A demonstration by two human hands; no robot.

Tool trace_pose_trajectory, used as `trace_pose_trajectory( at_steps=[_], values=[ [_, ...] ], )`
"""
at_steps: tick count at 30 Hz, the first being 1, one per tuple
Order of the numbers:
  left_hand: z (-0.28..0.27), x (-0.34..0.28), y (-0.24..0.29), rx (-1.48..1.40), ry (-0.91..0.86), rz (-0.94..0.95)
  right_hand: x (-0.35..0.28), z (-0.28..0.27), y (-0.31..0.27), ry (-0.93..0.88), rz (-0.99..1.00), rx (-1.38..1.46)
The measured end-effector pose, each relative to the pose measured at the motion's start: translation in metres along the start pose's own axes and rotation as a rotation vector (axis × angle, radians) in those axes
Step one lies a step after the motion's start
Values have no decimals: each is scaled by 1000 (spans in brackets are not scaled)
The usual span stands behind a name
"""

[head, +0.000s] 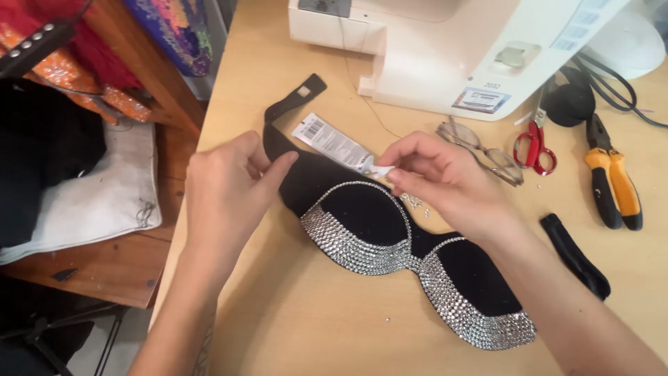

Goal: Applying rhinestones to a black garment using glue and a small applicator tool

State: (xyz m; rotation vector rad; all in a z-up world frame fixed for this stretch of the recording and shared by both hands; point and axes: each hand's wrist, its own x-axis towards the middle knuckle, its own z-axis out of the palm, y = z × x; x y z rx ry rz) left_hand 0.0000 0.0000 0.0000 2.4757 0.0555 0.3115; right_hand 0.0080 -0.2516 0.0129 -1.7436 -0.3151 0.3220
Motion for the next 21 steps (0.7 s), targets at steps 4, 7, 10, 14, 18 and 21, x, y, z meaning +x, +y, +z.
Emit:
trace_pose_trajectory(
  at_steps=[4, 7, 10, 14, 18, 21],
  values=[
    [-10, -24, 5, -200, -251, -163, 14, 21, 16, -68, -87, 91],
    [4, -38, 3, -368, -446, -340, 18, 34, 23, -116, -159, 59],
    [19, -47, 2, -677, -527, -527, 14, 46, 30, -114, -248, 54],
    [43, -59, -8, -1169, -397, -644, 2, 54, 33, -15, -283, -17],
    [59, -67, -14, -1245, -223, -525, -2, 60, 44, 11, -310, -22],
    [53, -68, -5, -1253, -187, -490, -5, 62, 38, 27, -331, -91]
  ],
)
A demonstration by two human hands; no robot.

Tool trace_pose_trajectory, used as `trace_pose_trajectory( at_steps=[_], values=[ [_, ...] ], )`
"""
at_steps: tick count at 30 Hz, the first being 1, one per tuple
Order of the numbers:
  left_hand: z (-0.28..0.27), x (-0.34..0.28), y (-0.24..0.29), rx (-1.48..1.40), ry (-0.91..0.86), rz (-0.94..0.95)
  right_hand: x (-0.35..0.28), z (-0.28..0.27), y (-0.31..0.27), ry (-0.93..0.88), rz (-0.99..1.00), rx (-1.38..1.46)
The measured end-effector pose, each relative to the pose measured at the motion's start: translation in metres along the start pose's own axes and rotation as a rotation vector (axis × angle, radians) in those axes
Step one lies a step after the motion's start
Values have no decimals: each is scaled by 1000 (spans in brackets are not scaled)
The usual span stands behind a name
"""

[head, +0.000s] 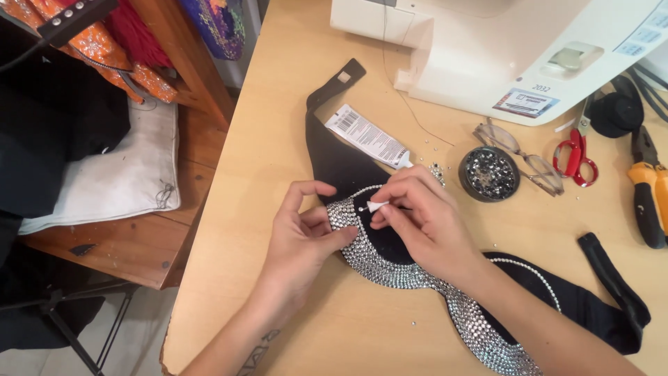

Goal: Applying rhinestones to a black garment using glue and a small applicator tool

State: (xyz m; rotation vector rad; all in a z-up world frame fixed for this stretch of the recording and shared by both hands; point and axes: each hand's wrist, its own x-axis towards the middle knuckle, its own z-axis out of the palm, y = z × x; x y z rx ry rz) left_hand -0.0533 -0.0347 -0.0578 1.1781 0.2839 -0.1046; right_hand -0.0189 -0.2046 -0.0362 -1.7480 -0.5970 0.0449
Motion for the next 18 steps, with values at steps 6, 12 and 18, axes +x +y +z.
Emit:
trace_pose_trajectory(
  at_steps=[6, 12, 18],
  values=[
    [-5, 0, -5, 172, -19, 62, -2, 4, -4, -28, 43, -167],
    [-1, 1, -2, 168, 17, -33, -5, 4, 2, -8, 86, -152],
    [-3, 2, -2, 179, 2, -35, -3, 4, -1, -25, 115, -195]
  ],
)
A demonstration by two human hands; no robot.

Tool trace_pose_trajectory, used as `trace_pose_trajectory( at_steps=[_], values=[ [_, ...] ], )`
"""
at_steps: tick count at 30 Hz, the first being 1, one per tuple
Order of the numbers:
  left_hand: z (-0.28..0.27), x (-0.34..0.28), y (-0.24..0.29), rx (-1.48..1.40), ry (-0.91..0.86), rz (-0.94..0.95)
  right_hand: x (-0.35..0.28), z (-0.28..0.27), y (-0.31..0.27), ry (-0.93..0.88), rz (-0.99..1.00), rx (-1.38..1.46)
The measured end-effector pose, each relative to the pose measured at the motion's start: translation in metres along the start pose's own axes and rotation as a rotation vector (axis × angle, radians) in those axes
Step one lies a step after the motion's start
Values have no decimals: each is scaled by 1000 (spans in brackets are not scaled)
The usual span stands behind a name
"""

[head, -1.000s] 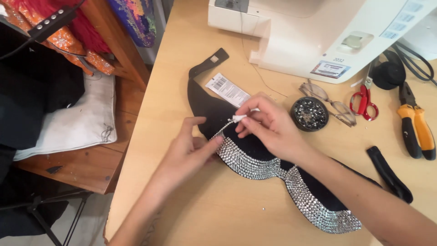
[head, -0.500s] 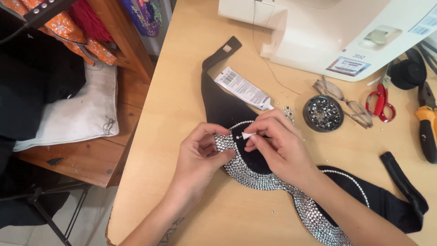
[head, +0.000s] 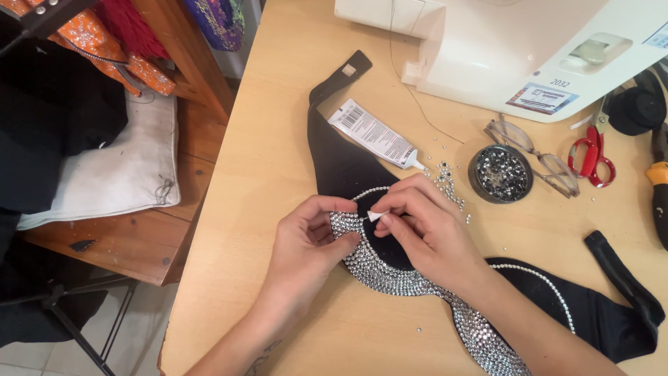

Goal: Applying rhinestones to a black garment using glue and a small applicator tool

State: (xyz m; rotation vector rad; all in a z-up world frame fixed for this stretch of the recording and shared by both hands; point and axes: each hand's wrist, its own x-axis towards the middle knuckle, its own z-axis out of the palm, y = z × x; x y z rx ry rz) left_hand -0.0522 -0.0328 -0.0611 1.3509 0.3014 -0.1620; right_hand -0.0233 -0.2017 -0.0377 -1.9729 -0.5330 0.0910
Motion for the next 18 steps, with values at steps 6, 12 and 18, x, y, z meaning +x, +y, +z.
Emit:
trace_pose_trajectory(
  at_steps=[6, 12, 18],
  values=[
    [-1, 1, -3, -70, -18, -1, 1, 0, 0, -21, -13, -20],
    [-3, 1, -3, -111, -54, -18, 1, 0, 2, -22, -53, -69],
    [-2, 2, 6, -210, -25, -79, 0, 0, 1, -20, -140, -183]
  ],
)
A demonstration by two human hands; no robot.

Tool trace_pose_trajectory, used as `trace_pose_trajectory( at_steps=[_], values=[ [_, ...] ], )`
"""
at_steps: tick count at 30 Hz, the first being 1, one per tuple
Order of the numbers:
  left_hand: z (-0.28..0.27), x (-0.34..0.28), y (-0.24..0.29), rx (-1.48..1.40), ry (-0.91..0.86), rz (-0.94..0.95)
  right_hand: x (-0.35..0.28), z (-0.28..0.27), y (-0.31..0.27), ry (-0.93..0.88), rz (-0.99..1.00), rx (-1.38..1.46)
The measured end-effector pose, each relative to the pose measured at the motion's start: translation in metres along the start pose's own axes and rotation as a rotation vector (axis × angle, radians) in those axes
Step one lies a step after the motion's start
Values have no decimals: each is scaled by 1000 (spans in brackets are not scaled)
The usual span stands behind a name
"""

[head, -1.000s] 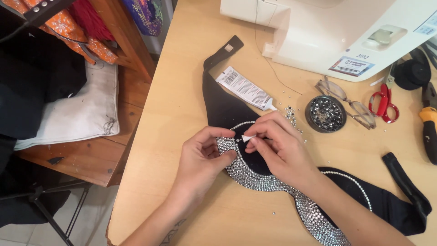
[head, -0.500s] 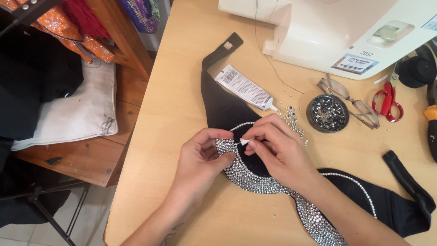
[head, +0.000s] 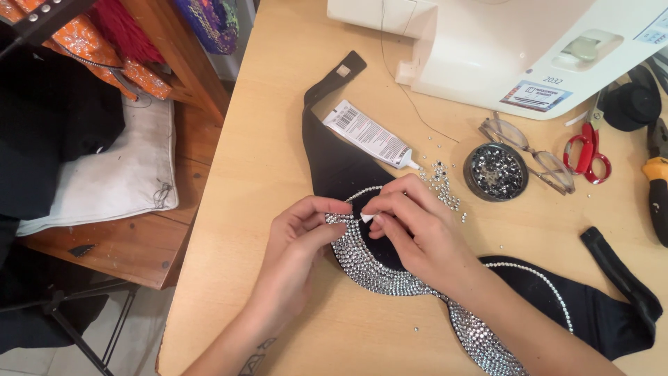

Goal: Applying rhinestones to a black garment using glue and a small applicator tool

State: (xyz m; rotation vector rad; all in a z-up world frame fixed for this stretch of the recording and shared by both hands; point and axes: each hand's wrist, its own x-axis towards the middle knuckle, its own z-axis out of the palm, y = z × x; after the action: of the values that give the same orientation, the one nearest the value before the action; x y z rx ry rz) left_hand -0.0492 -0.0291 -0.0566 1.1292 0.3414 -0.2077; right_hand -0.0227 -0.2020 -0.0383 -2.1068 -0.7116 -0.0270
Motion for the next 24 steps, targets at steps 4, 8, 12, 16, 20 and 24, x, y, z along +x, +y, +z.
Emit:
trace_pose_trajectory(
  at_steps=[4, 8, 12, 16, 20, 24],
  values=[
    [5, 3, -5, 52, 61, 48, -1, 2, 0, 16, -43, -34],
    [8, 2, -4, 62, 114, 6, -2, 2, 0, 21, -96, -69],
    [8, 2, -4, 66, 123, -7, -2, 1, -1, 0, -96, -53],
    [10, 0, -1, 94, 133, -13, -2, 1, 0, 9, -104, -45],
    [11, 1, -4, 102, 154, -19, -2, 0, -1, 6, -33, 21],
    [14, 0, -6, 138, 190, 76, 4, 2, 2, 94, -9, 164]
  ],
)
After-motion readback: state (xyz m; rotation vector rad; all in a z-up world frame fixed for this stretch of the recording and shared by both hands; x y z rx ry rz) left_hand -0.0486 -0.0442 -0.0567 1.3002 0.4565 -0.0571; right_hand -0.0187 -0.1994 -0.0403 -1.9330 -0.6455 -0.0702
